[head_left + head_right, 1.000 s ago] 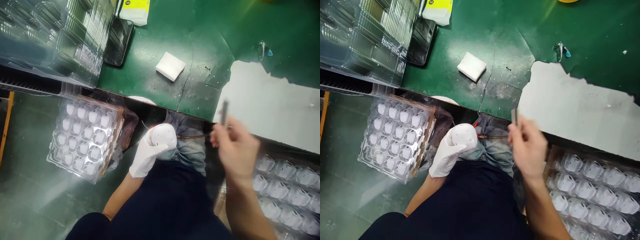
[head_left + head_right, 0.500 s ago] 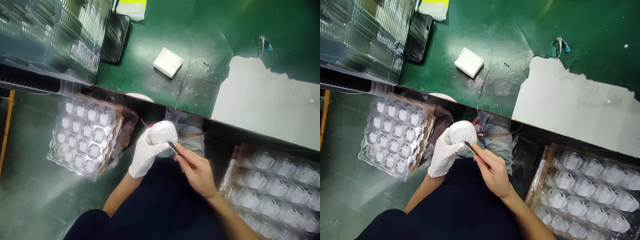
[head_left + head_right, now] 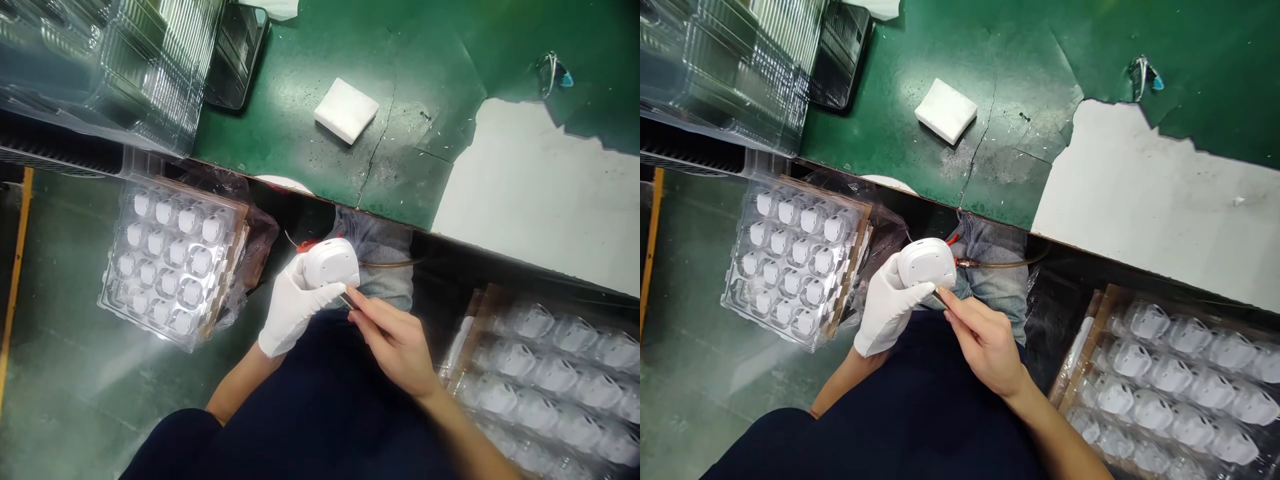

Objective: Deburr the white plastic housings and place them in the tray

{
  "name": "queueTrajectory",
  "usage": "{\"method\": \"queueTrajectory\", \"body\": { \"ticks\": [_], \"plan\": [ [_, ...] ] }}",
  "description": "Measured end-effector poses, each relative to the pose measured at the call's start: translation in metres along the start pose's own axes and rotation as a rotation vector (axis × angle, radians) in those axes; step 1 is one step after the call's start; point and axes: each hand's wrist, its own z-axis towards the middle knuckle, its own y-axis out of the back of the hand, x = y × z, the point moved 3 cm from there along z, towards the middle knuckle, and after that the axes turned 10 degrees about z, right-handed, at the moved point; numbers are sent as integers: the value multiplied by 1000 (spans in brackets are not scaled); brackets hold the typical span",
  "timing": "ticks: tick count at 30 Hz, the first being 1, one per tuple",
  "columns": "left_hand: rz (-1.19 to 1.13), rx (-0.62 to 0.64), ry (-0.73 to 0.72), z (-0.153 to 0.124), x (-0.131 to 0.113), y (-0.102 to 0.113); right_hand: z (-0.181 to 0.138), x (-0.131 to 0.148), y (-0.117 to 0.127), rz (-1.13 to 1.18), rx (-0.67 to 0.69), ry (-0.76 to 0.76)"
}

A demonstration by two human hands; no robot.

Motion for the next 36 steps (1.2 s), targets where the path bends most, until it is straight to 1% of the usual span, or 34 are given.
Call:
{"method": "queueTrajectory", "body": {
  "ticks": [11, 18, 23, 30, 32, 36],
  "plan": [
    [21, -18, 2, -3, -7, -1, -1, 8, -3, -54, 20, 12],
    [46, -20, 8, -3, -7, 2, -3, 9, -2, -80, 26, 4],
    [65, -21, 12, -3, -6, 3, -3, 8, 0, -99, 55, -5],
    [54, 6, 33, -3, 0, 5, -3, 4, 5, -94, 77, -38],
    [36, 8, 45, -3, 0, 4, -5, -1, 9, -92, 18, -98],
    [-62, -26, 67, 0, 0, 1, -8, -17, 13, 5, -282, -274]
  ]
}}
